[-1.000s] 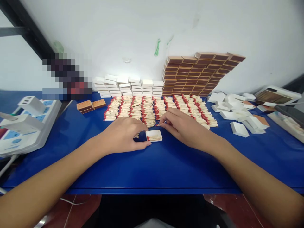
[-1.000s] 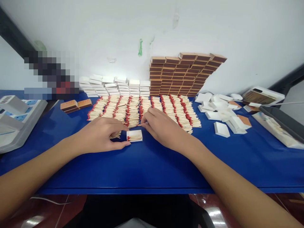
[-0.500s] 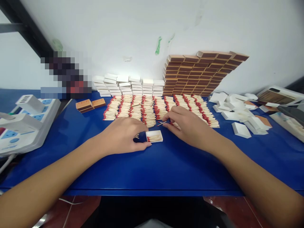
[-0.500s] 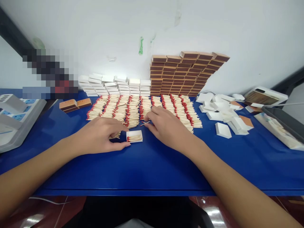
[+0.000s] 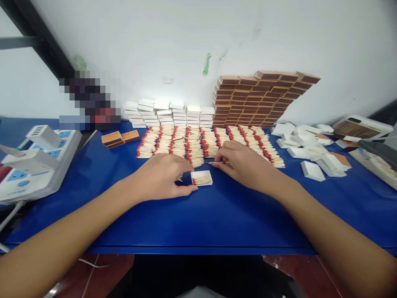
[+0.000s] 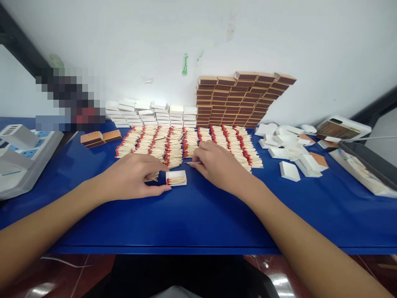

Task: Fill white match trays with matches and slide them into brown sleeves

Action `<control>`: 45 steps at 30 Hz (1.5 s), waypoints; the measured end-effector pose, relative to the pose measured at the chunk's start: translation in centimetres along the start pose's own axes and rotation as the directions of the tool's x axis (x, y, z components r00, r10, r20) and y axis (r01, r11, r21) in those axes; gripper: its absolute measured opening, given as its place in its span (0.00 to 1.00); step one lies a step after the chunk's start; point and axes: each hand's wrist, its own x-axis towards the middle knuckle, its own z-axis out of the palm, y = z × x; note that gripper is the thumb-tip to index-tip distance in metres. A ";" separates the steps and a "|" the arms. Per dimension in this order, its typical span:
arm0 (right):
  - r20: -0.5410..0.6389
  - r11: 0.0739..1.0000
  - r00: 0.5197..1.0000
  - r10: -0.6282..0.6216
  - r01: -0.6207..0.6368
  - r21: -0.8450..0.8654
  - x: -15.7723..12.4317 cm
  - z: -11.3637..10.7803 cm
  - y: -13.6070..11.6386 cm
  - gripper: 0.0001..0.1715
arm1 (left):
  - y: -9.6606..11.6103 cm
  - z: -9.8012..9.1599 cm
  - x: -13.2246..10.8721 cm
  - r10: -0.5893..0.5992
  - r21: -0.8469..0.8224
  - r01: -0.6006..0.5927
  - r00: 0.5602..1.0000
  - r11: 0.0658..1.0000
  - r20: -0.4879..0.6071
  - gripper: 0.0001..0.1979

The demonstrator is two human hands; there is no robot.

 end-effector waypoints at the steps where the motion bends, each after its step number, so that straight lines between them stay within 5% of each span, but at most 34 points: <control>1: 0.001 1.000 1.000 0.006 -0.006 -0.008 0.0 0.0 0.0 0.08 | 0.0 0.1 0.0 0.003 0.002 -0.003 1.000 1.000 -0.004 0.15; 23: 0.032 0.994 0.997 -0.073 0.070 0.082 -0.2 -0.4 -0.9 0.10 | -0.3 0.4 0.1 0.011 0.002 -0.011 1.000 1.000 -0.019 0.16; 37: 0.059 0.995 0.998 -0.020 0.014 0.098 0.1 0.3 -0.4 0.09 | -0.1 0.2 0.1 0.002 0.006 -0.001 1.000 1.000 -0.010 0.16; 45: 0.009 0.976 0.998 -0.062 0.059 0.209 -0.3 -0.7 -2.7 0.08 | -0.1 0.2 0.1 -0.003 0.013 0.003 1.000 1.000 -0.006 0.16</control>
